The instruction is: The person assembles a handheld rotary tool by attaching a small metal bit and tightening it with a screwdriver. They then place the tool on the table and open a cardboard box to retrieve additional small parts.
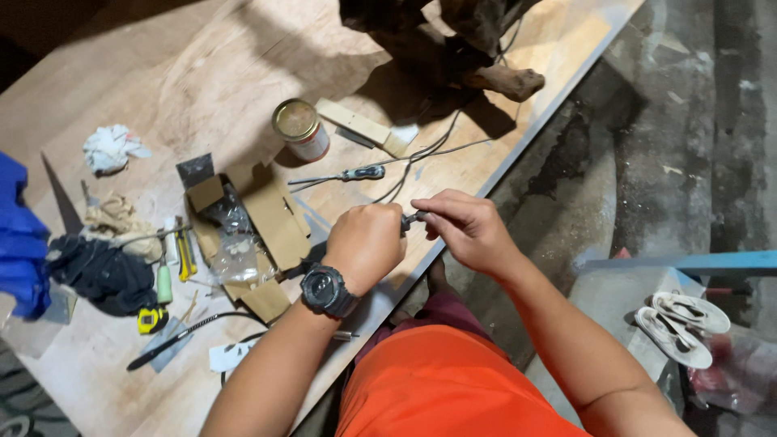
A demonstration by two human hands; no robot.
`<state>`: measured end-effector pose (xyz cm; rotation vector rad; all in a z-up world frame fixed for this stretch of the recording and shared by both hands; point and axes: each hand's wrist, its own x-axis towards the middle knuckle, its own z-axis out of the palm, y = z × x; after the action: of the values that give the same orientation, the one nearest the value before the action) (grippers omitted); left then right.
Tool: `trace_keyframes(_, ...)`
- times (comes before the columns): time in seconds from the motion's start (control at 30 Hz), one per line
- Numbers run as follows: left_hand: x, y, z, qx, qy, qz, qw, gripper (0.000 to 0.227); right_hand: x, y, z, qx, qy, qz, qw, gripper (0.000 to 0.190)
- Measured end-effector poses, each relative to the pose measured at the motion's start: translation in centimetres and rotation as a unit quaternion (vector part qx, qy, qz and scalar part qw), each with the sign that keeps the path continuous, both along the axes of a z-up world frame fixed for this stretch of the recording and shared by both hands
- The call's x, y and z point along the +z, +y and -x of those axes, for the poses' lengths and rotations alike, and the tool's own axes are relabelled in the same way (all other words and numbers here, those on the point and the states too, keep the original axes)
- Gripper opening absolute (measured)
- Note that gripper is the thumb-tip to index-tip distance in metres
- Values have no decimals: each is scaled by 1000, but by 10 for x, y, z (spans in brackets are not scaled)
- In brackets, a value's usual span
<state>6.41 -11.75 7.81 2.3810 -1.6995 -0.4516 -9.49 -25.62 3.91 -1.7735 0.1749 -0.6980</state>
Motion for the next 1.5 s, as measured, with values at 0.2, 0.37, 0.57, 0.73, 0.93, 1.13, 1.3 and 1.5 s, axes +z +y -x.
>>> trace_keyframes(0.2, 10, 14, 7, 56, 95, 26, 994, 27, 11, 1, -9, 49, 4, -11, 999, 24)
trace_keyframes(0.37, 2, 27, 12, 90, 122, 37, 988, 32, 19, 5, -15, 73, 26, 20, 997, 21)
trace_keyframes(0.57, -17, 55, 17, 139, 182, 223, 948, 20, 28, 30, -30, 82, -1, 10, 997, 22)
trace_keyframes(0.73, -29, 80, 5, 104, 232, 274, 927, 39, 21, 47, -42, 105, 0, -39, 994, 18)
trace_keyframes(0.93, -61, 102, 12, 164, 291, 343, 878, 58, 18, 64, -48, 211, 31, -82, 974, 18)
trace_keyframes(1.13, -129, 147, 32, 254, 354, 421, 796, 52, -51, 47, -50, 121, 163, -317, 927, 32)
trace_keyframes(1.3, -156, 172, 49, 310, 400, 507, 698, 60, -98, 21, -36, -20, 207, -306, 929, 21)
trace_keyframes(1.5, -175, 176, 51, 317, 422, 542, 654, 62, -164, 20, -9, -46, 315, -166, 933, 17)
